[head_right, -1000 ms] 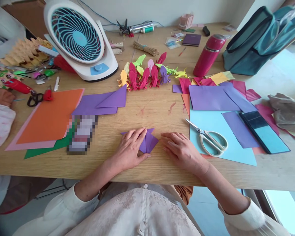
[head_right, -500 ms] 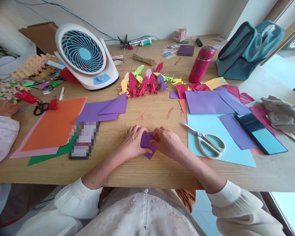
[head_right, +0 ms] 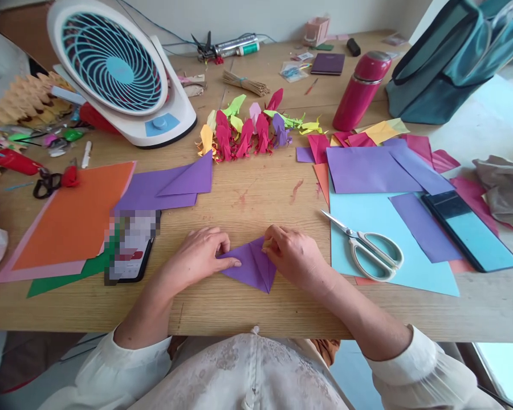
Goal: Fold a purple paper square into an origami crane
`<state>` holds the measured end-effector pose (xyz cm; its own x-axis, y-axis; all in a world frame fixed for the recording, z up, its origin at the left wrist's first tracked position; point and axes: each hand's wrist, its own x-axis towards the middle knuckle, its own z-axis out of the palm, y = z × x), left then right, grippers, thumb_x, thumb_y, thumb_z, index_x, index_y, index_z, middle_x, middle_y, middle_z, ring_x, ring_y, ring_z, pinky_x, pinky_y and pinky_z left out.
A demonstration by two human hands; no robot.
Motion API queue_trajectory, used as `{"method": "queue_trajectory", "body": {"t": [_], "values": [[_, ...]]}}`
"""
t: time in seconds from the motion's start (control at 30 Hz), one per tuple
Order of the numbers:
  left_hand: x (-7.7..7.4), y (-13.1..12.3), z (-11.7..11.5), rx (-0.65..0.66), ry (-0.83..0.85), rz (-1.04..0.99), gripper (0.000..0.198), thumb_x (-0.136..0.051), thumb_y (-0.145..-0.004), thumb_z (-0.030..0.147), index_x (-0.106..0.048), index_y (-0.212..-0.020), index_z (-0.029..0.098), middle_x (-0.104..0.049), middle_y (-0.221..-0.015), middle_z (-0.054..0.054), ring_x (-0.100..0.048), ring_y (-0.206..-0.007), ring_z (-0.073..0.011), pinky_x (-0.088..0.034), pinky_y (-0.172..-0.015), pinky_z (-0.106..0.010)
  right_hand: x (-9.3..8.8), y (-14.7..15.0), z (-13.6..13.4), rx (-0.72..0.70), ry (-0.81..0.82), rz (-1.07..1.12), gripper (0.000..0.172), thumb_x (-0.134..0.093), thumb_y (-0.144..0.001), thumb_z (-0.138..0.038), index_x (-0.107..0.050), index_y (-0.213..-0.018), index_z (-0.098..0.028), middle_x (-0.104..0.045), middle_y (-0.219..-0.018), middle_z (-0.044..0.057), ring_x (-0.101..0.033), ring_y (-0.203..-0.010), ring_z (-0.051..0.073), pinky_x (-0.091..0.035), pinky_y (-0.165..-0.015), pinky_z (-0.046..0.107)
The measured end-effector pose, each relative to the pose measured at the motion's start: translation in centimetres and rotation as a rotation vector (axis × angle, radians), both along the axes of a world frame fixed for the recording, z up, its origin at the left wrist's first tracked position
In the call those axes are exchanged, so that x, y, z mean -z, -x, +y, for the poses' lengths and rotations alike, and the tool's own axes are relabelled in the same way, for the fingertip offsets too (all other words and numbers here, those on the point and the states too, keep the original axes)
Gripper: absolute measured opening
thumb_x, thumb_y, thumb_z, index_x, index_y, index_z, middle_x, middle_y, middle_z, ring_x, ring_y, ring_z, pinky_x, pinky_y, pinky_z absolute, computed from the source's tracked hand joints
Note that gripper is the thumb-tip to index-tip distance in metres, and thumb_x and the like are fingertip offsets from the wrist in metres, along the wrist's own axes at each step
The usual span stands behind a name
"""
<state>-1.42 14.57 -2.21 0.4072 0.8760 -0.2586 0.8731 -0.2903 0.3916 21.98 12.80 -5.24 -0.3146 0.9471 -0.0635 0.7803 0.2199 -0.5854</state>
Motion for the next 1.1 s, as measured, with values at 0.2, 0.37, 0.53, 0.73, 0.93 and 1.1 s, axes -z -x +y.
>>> {"method": "queue_trajectory", "body": {"t": [0.2, 0.37, 0.53, 0.73, 0.93, 1.1], "values": [[-0.2, 1.1, 0.1, -0.07, 0.121, -0.187, 0.022, -0.066, -0.089, 0.039, -0.054, -0.081, 0.022, -0.064, -0.08, 0.003, -0.06, -0.076, -0.017, -0.039, -0.066, -0.029, 0.1, -0.1, -0.5, -0.044, 0.026, -0.018, 0.008, -0.061, -0.09, -0.024, -0.059, -0.098, -0.024, -0.068, -0.075, -0.003, -0.059, -0.064, 0.014, -0.038, -0.061, 0.026], [0.3, 0.2, -1.0, 0.006, 0.017, -0.164, 0.036, -0.08, -0.077, 0.042, -0.056, -0.096, 0.023, -0.06, -0.105, -0.003, -0.058, -0.101, -0.0234, -0.045, -0.085, -0.034, -0.4, 0.0, -0.6, -0.096, -0.011, -0.015, 0.01, -0.061, -0.092, -0.027, -0.06, -0.101, -0.022, -0.067, -0.079, -0.001, -0.06, -0.066, 0.014, -0.041, -0.062, 0.026], [0.9, -1.2, -1.6, 0.083, -0.03, -0.135, 0.027, -0.077, -0.076, 0.023, -0.052, -0.086, 0.022, -0.057, -0.101, -0.003, -0.056, -0.101, -0.0241, -0.045, -0.085, -0.035, -1.1, 0.2, -0.5, -0.248, -0.097, 0.034, 0.031, -0.065, -0.091, -0.029, -0.06, -0.12, -0.021, -0.063, -0.108, 0.008, -0.063, -0.083, 0.018, -0.047, -0.072, 0.03], [0.6, -1.3, -0.6, 0.056, 0.14, -0.356, 0.022, -0.066, -0.079, 0.015, -0.056, -0.095, 0.025, -0.064, -0.085, 0.005, -0.062, -0.079, -0.0154, -0.043, -0.071, -0.028, -1.3, 0.0, -0.2, -0.275, 0.047, 0.227, 0.011, -0.064, -0.089, -0.02, -0.066, -0.099, -0.019, -0.065, -0.087, 0.001, -0.059, -0.073, 0.012, -0.043, -0.065, 0.024], [-0.1, -0.9, 2.8, -0.171, 0.171, -0.716, 0.031, -0.073, -0.076, 0.03, -0.06, -0.101, 0.02, -0.065, -0.078, 0.002, -0.062, -0.074, -0.0137, -0.048, -0.071, -0.026, 0.2, -0.1, 0.5, -0.033, 0.164, 0.474, 0.006, -0.06, -0.087, -0.025, -0.059, -0.085, -0.02, -0.058, -0.067, -0.005, -0.055, -0.059, 0.01, -0.04, -0.055, 0.022], [2.0, -1.3, 3.6, -0.359, 0.234, -0.923, 0.048, -0.072, -0.077, 0.043, -0.054, -0.114, 0.017, -0.067, -0.096, -0.004, -0.066, -0.084, -0.0145, -0.053, -0.076, -0.028, 0.9, -0.1, 0.6, 0.076, 0.154, 0.551, 0.009, -0.057, -0.089, -0.025, -0.051, -0.095, -0.022, -0.06, -0.075, -0.005, -0.061, -0.062, 0.012, -0.045, -0.058, 0.024]]}}
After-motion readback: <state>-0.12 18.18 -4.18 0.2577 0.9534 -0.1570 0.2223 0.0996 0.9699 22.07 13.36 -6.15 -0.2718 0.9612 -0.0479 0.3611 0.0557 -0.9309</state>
